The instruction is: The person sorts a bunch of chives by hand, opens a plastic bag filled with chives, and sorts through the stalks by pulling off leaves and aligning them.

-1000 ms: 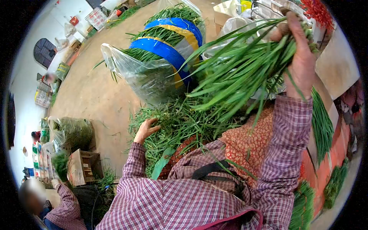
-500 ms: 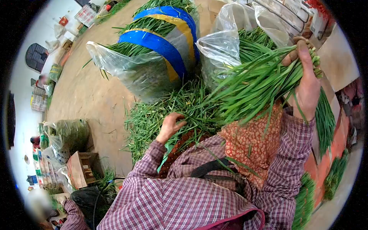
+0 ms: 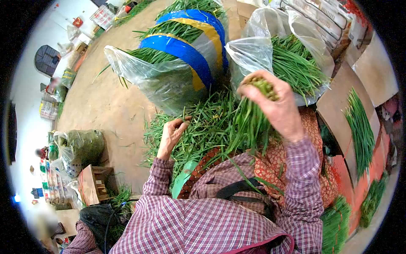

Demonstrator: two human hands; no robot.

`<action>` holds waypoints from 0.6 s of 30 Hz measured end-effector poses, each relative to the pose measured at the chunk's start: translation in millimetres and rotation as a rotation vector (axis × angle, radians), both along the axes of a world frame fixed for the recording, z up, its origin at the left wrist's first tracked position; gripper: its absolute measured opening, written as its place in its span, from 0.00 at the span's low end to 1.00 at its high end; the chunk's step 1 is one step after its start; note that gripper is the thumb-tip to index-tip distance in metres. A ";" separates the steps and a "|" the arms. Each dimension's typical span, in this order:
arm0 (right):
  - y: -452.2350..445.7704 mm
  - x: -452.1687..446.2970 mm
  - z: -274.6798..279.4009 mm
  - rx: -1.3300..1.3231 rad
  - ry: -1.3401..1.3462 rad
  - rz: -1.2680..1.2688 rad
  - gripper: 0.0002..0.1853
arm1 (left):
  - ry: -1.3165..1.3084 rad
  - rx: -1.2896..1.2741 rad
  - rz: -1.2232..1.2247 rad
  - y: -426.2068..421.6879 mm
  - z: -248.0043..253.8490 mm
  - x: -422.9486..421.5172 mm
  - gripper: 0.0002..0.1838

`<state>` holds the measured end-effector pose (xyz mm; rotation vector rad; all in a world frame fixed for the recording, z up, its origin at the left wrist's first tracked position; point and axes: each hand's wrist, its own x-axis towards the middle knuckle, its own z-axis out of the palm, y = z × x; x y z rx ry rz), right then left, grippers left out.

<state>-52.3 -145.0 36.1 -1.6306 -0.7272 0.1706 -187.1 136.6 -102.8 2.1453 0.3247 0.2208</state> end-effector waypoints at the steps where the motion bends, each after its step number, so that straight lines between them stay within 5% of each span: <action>1: 9.0 -5.5 1.3 -0.048 0.030 -0.022 0.09 | -0.007 0.006 0.003 -5.1 9.1 0.6 0.15; 5: 44.3 -13.2 -13.1 -0.065 -0.030 0.012 0.13 | -0.117 -0.245 -0.078 -29.4 39.6 3.9 0.14; 13: 64.4 -10.3 -20.4 -0.079 -0.057 0.044 0.14 | -0.129 -0.221 -0.217 -57.8 82.2 17.9 0.12; 15: 42.8 -1.3 1.6 0.114 -0.039 -0.136 0.13 | -0.109 -0.216 -0.221 -54.6 54.1 20.5 0.11; 17: 3.1 15.9 20.9 0.127 -0.220 -0.327 0.13 | -0.111 0.164 -0.304 -39.8 -6.7 21.6 0.10; 18: -17.4 21.6 28.3 0.153 -0.298 -0.409 0.14 | -0.014 0.141 -0.342 -39.3 -26.8 18.0 0.10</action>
